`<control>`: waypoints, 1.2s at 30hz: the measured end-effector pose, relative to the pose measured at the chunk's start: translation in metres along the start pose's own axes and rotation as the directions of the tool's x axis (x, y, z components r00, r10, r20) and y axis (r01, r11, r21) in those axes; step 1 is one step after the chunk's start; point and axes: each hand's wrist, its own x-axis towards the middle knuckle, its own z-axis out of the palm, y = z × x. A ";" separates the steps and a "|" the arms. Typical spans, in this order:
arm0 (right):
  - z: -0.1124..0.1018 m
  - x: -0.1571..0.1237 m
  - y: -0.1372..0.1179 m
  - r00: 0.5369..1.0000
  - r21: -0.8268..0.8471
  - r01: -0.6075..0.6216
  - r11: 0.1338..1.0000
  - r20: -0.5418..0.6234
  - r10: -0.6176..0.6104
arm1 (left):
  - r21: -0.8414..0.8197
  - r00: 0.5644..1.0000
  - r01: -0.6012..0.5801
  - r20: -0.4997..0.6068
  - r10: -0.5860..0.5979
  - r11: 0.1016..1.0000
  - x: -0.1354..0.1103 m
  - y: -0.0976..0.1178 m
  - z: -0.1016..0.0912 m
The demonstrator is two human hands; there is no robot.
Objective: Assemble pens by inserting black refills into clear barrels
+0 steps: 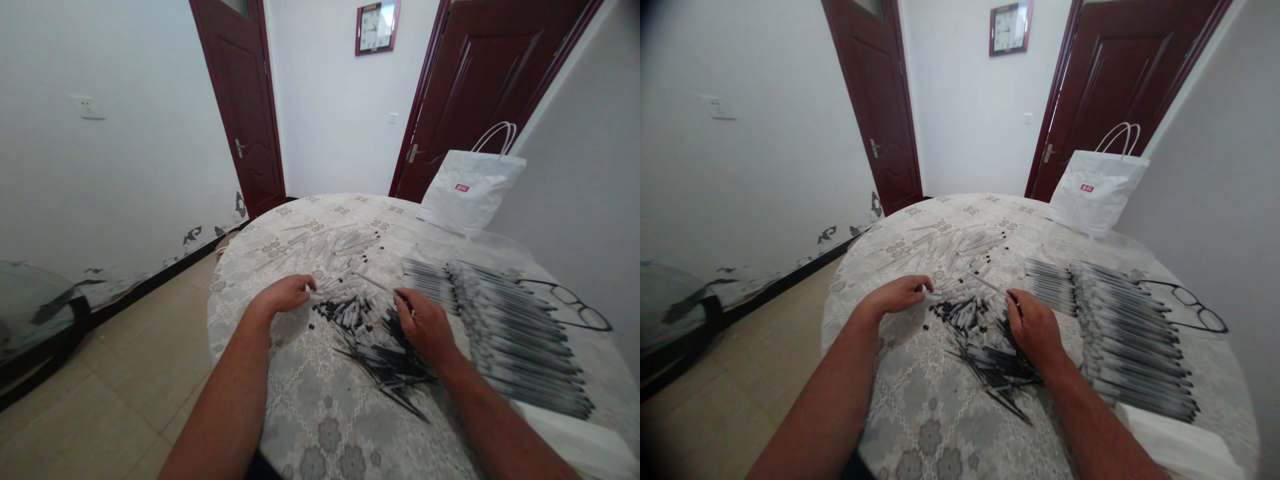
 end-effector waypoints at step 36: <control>-0.003 -0.001 -0.017 0.992 0.065 0.089 0.994 0.083 -0.094 | -0.934 0.983 -0.108 -0.151 -0.101 0.342 0.011 0.036 0.049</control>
